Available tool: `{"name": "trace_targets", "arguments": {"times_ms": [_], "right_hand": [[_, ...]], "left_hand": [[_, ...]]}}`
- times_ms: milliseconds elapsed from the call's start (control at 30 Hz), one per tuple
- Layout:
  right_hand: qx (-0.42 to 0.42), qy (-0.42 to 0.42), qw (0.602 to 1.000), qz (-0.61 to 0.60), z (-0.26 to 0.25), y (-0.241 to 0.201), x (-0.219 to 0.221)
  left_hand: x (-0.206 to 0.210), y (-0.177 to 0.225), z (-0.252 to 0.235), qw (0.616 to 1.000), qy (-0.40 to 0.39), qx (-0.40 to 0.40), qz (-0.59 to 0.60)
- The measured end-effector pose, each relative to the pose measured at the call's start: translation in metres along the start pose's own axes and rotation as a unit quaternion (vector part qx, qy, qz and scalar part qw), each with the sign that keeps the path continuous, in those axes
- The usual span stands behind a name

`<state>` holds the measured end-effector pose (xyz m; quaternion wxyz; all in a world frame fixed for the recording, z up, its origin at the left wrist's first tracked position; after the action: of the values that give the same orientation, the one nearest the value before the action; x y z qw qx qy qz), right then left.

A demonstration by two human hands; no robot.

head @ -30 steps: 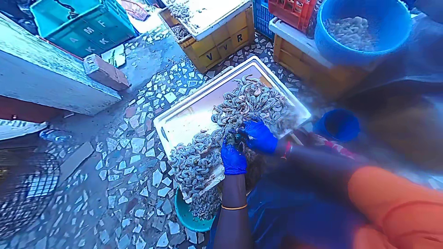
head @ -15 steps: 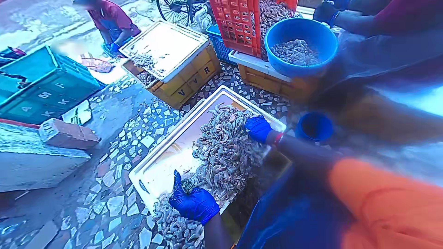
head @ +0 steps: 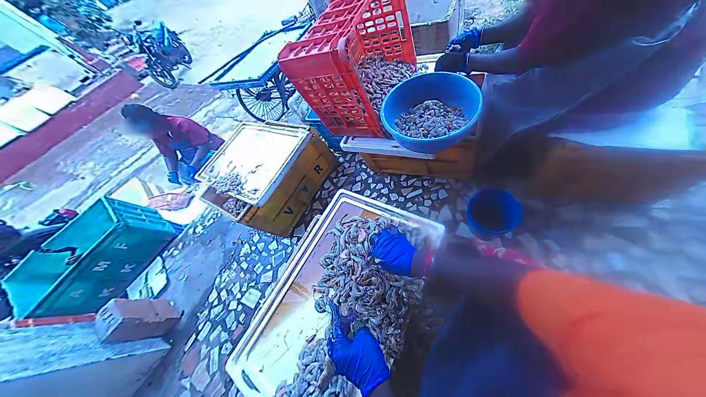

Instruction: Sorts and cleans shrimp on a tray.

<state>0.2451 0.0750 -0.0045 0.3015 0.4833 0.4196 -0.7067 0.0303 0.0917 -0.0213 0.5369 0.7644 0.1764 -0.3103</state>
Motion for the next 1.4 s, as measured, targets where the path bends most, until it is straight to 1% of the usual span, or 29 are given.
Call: {"name": "trace_targets", "arguments": {"times_ms": [33,100,133,167,200,233,267,333,367,400,467,533,600,633,700,800,833,900,967,1000,1033,1100,1167,1200,1233,1300,1400], "right_hand": [[-0.029,0.001,1.0,-0.01,0.006,-0.007,-0.005],[-0.094,0.004,0.995,-0.035,0.016,-0.021,-0.008],[-0.124,-0.001,0.991,-0.048,0.02,-0.027,-0.003],[-0.144,-0.021,0.987,-0.062,0.027,-0.033,-0.001],[-0.161,-0.049,0.982,-0.083,0.034,-0.038,0.001],[-0.175,-0.075,0.976,-0.1,0.039,-0.043,0.005],[-0.183,-0.095,0.971,-0.119,0.044,-0.047,0.008],[-0.179,-0.13,0.965,-0.139,0.047,-0.052,0.014],[-0.171,-0.143,0.965,-0.136,0.047,-0.053,0.015],[-0.163,-0.155,0.966,-0.127,0.047,-0.053,0.014],[-0.159,-0.17,0.967,-0.106,0.049,-0.054,0.011],[-0.154,-0.17,0.97,-0.087,0.049,-0.053,0.01],[-0.141,-0.165,0.973,-0.079,0.048,-0.053,0.007],[-0.137,-0.165,0.974,-0.079,0.047,-0.053,0.006],[-0.137,-0.175,0.971,-0.084,0.043,-0.05,0.003],[-0.142,-0.182,0.969,-0.089,0.038,-0.046,0.001],[-0.142,-0.18,0.969,-0.098,0.038,-0.044,0.001],[-0.123,-0.178,0.967,-0.131,0.037,-0.042,0.002],[-0.103,-0.157,0.968,-0.167,0.038,-0.043,0.006],[-0.099,-0.142,0.969,-0.178,0.039,-0.043,0.007],[-0.096,-0.136,0.97,-0.179,0.039,-0.044,0.009],[-0.102,-0.135,0.968,-0.185,0.04,-0.046,0.012],[-0.114,-0.14,0.964,-0.195,0.041,-0.048,0.014],[-0.119,-0.141,0.962,-0.201,0.041,-0.048,0.014],[-0.124,-0.139,0.961,-0.203,0.042,-0.049,0.015],[-0.136,-0.136,0.961,-0.2,0.043,-0.051,0.014],[-0.187,-0.118,0.956,-0.191,0.044,-0.053,0.015]], "left_hand": [[0.0,-0.005,-0.001,0.999,0.002,0.018,-0.047],[0.001,-0.009,-0.001,0.984,-0.023,0.04,-0.173],[0.002,-0.011,0.0,0.979,-0.039,0.041,-0.198],[0.003,-0.01,0.002,0.975,-0.051,0.052,-0.211],[0.004,-0.007,0.003,0.978,-0.052,0.07,-0.189],[0.005,-0.007,0.004,0.98,-0.041,0.095,-0.168],[0.008,-0.009,0.005,0.98,-0.014,0.124,-0.156],[0.008,-0.009,0.007,0.989,0.001,0.115,-0.097],[0.008,-0.01,0.008,0.989,-0.005,0.106,-0.101],[0.007,-0.01,0.008,0.986,-0.015,0.105,-0.131],[0.003,0.005,0.009,0.972,-0.03,0.113,-0.205],[0.007,0.003,0.011,0.948,-0.033,0.139,-0.284],[0.007,0.008,0.011,0.933,-0.051,0.152,-0.321],[0.008,0.006,0.011,0.926,-0.047,0.165,-0.335],[0.008,0.005,0.01,0.923,-0.048,0.173,-0.341],[0.005,0.002,0.01,0.928,-0.027,0.223,-0.297],[0.003,0.003,0.01,0.935,-0.03,0.225,-0.272],[0.0,0.01,0.01,0.947,-0.037,0.203,-0.246],[-0.005,0.017,0.009,0.96,-0.04,0.168,-0.221],[-0.005,0.016,0.009,0.963,-0.028,0.163,-0.211],[-0.003,0.011,0.01,0.962,-0.015,0.164,-0.217],[-0.003,0.005,0.012,0.954,-0.017,0.161,-0.251],[-0.007,0.009,0.011,0.953,-0.054,0.13,-0.269],[-0.009,0.01,0.011,0.954,-0.061,0.119,-0.268],[-0.011,0.012,0.011,0.959,-0.06,0.11,-0.253],[-0.012,0.006,0.013,0.979,-0.047,0.064,-0.19],[-0.016,-0.005,0.014,0.998,-0.03,-0.039,-0.049]]}}
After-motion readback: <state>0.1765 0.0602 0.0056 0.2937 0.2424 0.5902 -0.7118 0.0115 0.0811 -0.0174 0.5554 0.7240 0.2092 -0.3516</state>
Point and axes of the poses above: each hand's wrist, its own z-axis away from the middle knuckle, its own x-axis out of the palm, y = z × x, the point moved 3 cm from there along -z, towards the middle knuckle, and after that the axes turned 9 degrees about x, right-handed, at the moved point
